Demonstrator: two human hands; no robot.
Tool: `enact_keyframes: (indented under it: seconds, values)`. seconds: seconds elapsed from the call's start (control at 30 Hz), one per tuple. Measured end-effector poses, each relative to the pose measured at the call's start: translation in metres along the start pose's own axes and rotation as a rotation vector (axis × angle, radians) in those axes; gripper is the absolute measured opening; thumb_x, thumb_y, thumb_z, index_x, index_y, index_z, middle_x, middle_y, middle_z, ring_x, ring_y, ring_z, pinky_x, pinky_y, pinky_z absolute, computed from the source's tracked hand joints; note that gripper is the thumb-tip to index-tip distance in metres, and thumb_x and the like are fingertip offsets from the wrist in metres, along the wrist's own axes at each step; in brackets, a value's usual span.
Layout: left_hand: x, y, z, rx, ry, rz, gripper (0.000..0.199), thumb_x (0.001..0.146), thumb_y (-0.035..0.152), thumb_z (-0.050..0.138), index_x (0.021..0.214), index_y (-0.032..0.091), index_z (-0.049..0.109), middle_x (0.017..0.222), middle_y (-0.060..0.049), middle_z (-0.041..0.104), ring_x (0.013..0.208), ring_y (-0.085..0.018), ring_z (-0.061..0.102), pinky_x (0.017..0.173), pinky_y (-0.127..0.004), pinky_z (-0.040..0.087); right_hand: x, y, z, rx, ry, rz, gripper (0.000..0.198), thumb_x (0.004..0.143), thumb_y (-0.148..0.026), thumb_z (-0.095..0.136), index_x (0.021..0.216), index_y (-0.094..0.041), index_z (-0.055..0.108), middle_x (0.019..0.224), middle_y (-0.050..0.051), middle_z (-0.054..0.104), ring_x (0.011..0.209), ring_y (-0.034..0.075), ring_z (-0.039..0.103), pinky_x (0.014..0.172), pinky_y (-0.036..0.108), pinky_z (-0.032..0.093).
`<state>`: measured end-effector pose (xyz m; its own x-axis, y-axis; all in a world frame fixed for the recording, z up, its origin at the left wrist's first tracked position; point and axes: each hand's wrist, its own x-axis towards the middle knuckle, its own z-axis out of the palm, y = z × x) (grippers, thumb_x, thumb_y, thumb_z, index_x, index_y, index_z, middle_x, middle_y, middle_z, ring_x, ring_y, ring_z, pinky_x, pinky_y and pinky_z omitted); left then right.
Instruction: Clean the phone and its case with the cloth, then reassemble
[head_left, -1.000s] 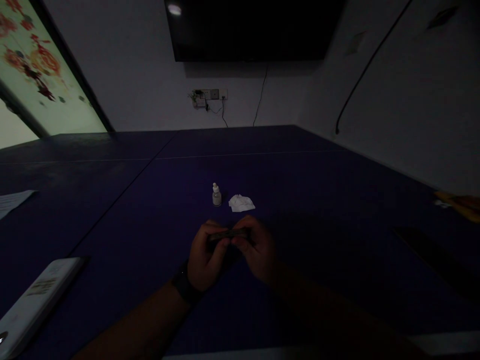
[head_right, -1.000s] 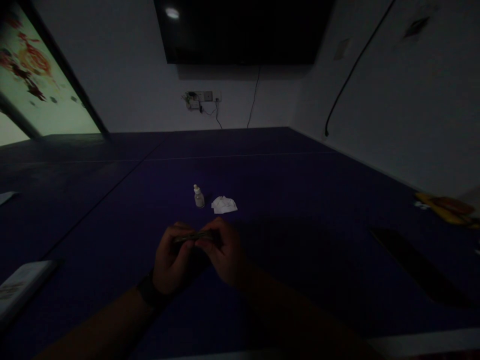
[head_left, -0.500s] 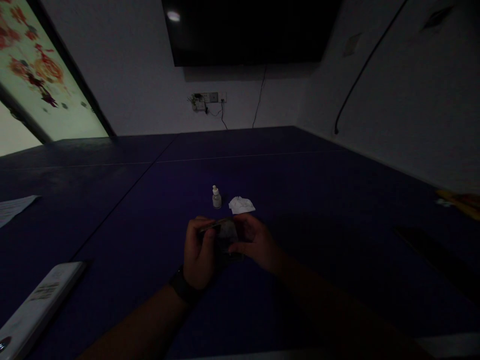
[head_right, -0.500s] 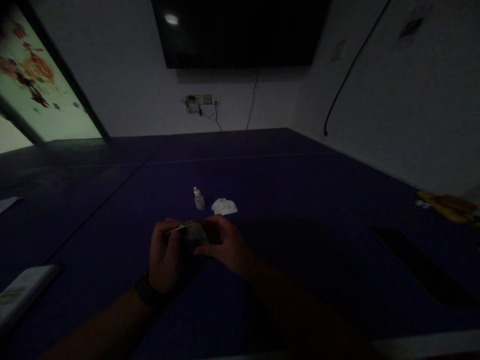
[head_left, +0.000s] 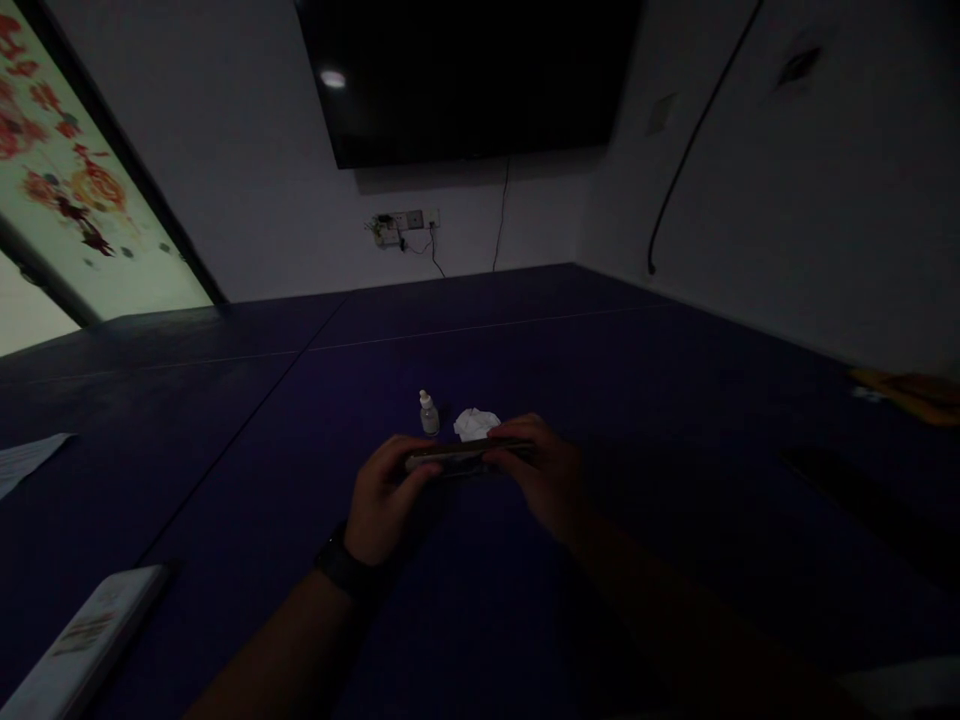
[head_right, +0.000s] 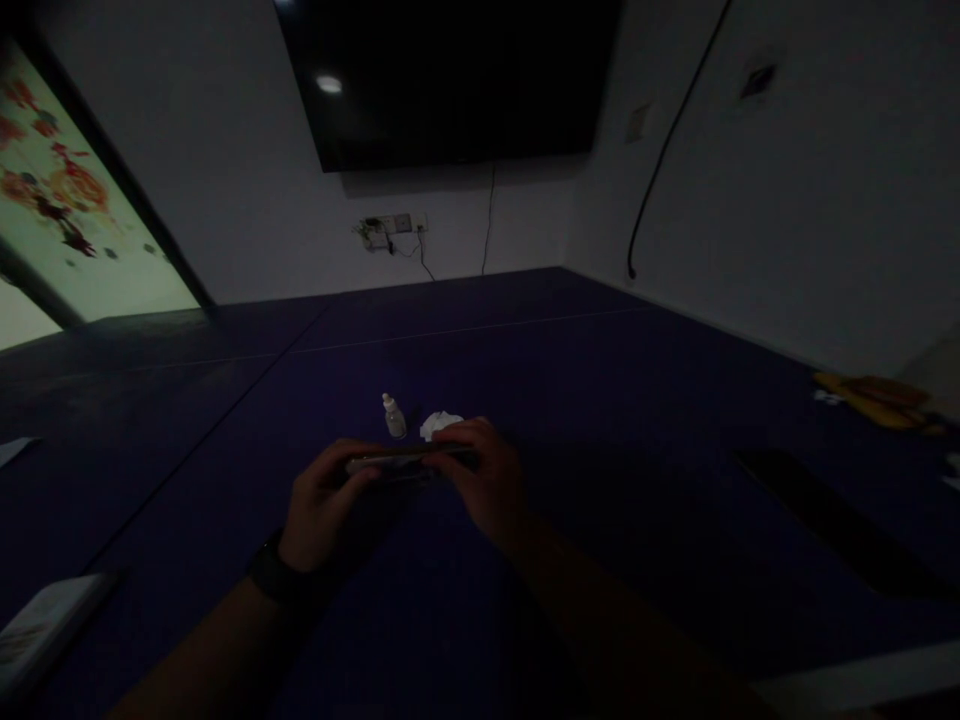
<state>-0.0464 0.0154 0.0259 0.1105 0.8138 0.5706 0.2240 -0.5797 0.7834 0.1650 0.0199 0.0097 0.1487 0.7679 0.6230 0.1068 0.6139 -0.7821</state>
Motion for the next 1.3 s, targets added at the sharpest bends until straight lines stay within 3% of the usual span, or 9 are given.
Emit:
enact_keyframes:
  seconds: [0.1,0.23,0.37,0.63,0.77,0.87,1.03,1.3]
  values:
    - [-0.003,-0.005,0.005,-0.077,0.078,-0.033,0.018,0.087,0.037,0.072,0.095,0.022,0.074,0.089,-0.004,0.072,0.082,-0.019,0.067,0.074,-0.030,0.053,0.004,0.008,-0.003,0.183,0.049,0.142,0.050,0.069,-0.042,0.090,0.111,-0.028,0.068,0.098,0.003,0.075,0.087,0.021,0.071,0.073,0.034,0.058]
    - [-0.010,-0.019,0.015,-0.193,0.169,-0.132,0.028,0.085,0.045,0.074,0.098,0.021,0.070,0.095,-0.005,0.073,0.087,-0.019,0.068,0.075,-0.030,0.054,0.005,0.025,0.001,0.296,-0.031,0.241,0.039,0.085,-0.060,0.071,0.097,-0.023,0.069,0.088,0.004,0.073,0.080,0.019,0.069,0.069,0.031,0.056]
    - [-0.010,-0.027,0.017,-0.190,0.097,-0.156,0.029,0.084,0.045,0.075,0.095,0.019,0.068,0.095,-0.006,0.071,0.088,-0.019,0.068,0.075,-0.030,0.054,0.002,0.031,0.005,0.283,-0.035,0.238,0.041,0.090,-0.064,0.062,0.098,-0.024,0.066,0.083,0.002,0.069,0.076,0.019,0.066,0.066,0.031,0.055]
    - [-0.015,-0.001,0.019,0.353,-0.027,0.151,0.015,0.099,0.028,0.052,0.104,0.022,0.065,0.095,-0.006,0.070,0.088,-0.021,0.065,0.078,-0.035,0.050,-0.010,0.019,0.010,0.140,0.006,0.195,0.033,0.091,-0.057,0.065,0.097,-0.025,0.068,0.087,0.001,0.070,0.081,0.018,0.065,0.073,0.030,0.052]
    - [-0.017,0.010,0.027,0.469,-0.093,0.155,0.017,0.101,0.033,0.051,0.103,0.022,0.063,0.093,-0.006,0.070,0.085,-0.022,0.065,0.074,-0.034,0.048,-0.016,0.014,0.015,0.054,-0.076,0.147,0.034,0.093,-0.058,0.063,0.094,-0.024,0.067,0.082,0.001,0.069,0.077,0.018,0.066,0.069,0.030,0.052]
    - [-0.017,0.009,0.032,0.469,-0.106,0.154,0.018,0.101,0.034,0.051,0.109,0.023,0.063,0.096,-0.006,0.071,0.087,-0.022,0.066,0.074,-0.034,0.048,-0.019,0.012,0.019,0.072,-0.142,0.147,0.032,0.093,-0.056,0.064,0.093,-0.024,0.067,0.081,0.000,0.069,0.076,0.017,0.066,0.070,0.029,0.052]
    - [-0.019,0.006,0.029,0.372,-0.069,0.188,0.019,0.101,0.032,0.053,0.114,0.023,0.064,0.098,-0.006,0.071,0.090,-0.022,0.066,0.079,-0.035,0.050,-0.022,0.008,0.020,0.163,-0.197,0.154,0.028,0.090,-0.050,0.071,0.105,-0.027,0.070,0.098,0.002,0.073,0.091,0.019,0.070,0.081,0.031,0.055]
    - [-0.022,0.008,0.027,0.293,-0.029,0.271,0.012,0.101,0.029,0.053,0.103,0.023,0.063,0.093,-0.005,0.069,0.088,-0.021,0.062,0.076,-0.035,0.048,-0.020,-0.003,0.019,0.148,-0.236,0.120,0.029,0.090,-0.053,0.070,0.092,-0.024,0.070,0.084,0.001,0.071,0.080,0.018,0.068,0.072,0.029,0.054]
